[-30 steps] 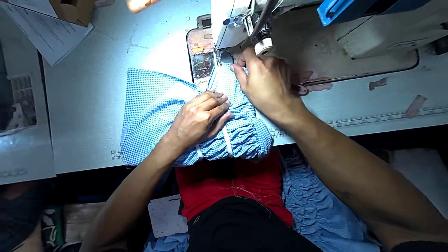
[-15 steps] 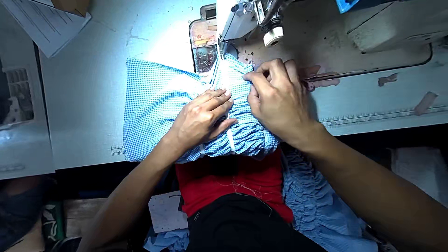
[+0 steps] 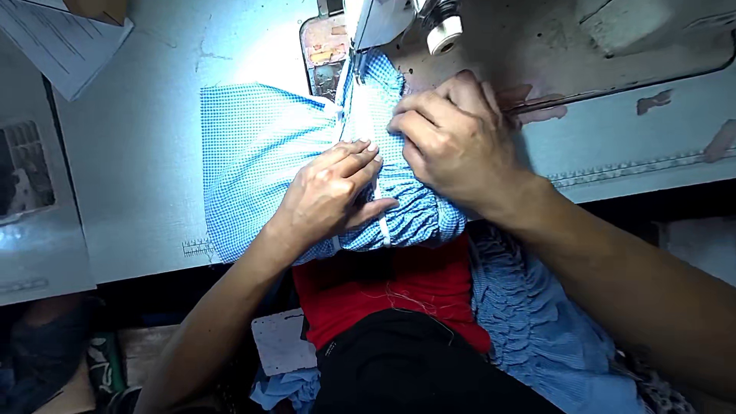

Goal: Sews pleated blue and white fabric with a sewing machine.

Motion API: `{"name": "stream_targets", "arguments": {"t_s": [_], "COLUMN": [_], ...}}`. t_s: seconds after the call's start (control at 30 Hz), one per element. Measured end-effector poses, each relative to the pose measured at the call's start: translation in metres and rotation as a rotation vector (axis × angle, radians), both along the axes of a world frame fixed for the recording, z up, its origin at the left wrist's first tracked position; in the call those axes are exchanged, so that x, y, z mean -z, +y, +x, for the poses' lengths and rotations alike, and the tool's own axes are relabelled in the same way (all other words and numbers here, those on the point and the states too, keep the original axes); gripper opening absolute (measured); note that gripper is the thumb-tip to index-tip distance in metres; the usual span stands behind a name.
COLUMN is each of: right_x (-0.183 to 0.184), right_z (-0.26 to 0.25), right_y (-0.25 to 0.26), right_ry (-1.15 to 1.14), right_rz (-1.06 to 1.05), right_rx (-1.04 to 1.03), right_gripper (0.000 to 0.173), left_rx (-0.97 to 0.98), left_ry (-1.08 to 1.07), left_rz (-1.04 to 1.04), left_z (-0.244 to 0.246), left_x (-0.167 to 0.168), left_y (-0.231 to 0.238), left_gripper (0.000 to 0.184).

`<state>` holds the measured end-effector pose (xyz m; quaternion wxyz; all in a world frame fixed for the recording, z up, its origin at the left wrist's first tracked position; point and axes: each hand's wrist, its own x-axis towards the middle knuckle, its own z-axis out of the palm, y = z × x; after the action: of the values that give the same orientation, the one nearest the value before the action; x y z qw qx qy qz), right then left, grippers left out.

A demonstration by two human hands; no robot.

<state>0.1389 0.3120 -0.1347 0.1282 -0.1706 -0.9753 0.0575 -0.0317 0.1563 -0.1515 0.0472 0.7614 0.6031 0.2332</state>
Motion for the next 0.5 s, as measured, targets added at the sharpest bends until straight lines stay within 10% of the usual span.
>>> {"name": "stream_targets", "arguments": {"t_s": [0.5], "right_x": [0.000], "right_z": [0.000], "right_y": [-0.004], "right_ry": [-0.036], "right_rz": [-0.025], "right_rx": [0.046], "right_gripper": [0.036], "left_rx": [-0.082], "left_ry": [0.006], "left_rz": [-0.039], "left_z": [0.015], "left_x": [-0.003], "left_y": [-0.006], "left_gripper": [0.040]}}
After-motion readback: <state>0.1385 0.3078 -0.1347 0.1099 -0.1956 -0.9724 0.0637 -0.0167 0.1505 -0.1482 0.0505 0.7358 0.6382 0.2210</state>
